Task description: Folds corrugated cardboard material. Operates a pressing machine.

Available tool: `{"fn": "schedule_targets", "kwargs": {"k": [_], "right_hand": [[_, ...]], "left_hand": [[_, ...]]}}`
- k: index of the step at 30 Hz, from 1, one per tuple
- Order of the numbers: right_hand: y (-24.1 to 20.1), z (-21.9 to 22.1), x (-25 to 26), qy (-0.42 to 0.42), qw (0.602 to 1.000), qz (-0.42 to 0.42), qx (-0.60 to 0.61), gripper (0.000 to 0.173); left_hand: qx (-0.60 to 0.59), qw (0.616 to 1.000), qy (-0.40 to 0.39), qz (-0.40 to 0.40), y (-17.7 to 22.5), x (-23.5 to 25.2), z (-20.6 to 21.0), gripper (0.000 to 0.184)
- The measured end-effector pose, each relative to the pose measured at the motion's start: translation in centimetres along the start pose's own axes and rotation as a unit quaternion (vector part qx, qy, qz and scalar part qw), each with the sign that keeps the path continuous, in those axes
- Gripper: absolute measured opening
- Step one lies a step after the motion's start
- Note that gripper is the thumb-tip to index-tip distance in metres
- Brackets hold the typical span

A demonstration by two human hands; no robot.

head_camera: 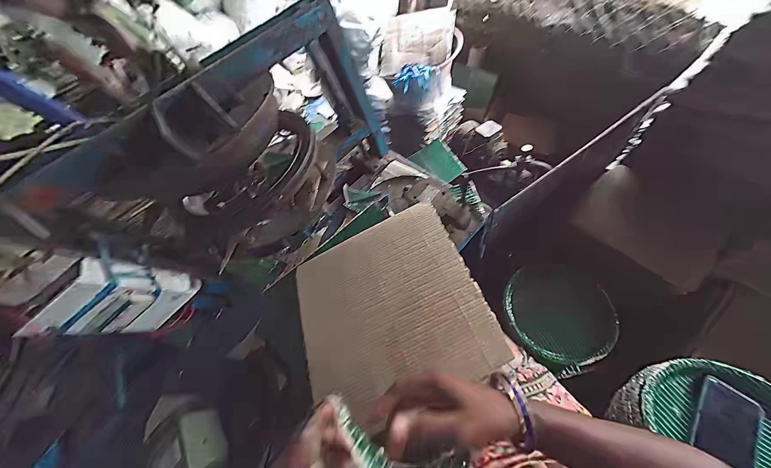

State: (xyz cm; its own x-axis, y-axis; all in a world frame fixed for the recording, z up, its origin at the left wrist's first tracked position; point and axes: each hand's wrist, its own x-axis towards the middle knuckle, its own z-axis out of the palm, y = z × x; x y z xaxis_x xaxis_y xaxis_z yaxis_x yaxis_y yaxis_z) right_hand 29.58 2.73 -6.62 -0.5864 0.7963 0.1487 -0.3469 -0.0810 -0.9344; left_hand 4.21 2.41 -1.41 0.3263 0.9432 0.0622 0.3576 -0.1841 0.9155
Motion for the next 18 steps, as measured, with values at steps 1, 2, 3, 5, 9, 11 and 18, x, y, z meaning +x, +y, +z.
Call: {"fn": "schedule_targets", "kwargs": {"k": [1,2,3,5,9,11,18], "right_hand": [[0.1,-0.3,-0.4,0.000,0.997,0.048,0.068,0.053],[0.3,-0.6,-0.7,-0.003,0.989,0.086,0.117,0.064],[0.8,-1.0,-1.0,-0.007,0.984,0.105,0.147,0.067],[1.4,-1.5,-1.6,-0.017,0.984,0.105,0.143,0.053],[2.2,-1.7,-2.7,-0.065,0.982,0.100,0.144,0.033],[2.3,-1.8,-3.2,-0.087,0.981,0.109,0.133,0.021],[-0.2,-4.7,-6.0,-0.099,0.992,0.072,0.000,0.020]], "left_hand": [[0.039,0.999,0.005,0.012,0.0,0.2,0.3,0.048],[0.070,0.997,0.004,0.029,-0.3,0.4,0.6,0.048],[0.096,0.995,0.000,0.041,-0.9,0.7,0.8,0.048],[0.132,0.990,0.010,0.048,-1.6,1.3,1.1,0.045],[0.156,0.987,0.021,0.014,-1.7,1.6,0.9,0.037],[0.185,0.983,0.015,-0.002,-1.9,1.2,0.5,0.036],[0.301,0.944,0.084,-0.100,-4.6,-2.5,-6.0,0.034]]}}
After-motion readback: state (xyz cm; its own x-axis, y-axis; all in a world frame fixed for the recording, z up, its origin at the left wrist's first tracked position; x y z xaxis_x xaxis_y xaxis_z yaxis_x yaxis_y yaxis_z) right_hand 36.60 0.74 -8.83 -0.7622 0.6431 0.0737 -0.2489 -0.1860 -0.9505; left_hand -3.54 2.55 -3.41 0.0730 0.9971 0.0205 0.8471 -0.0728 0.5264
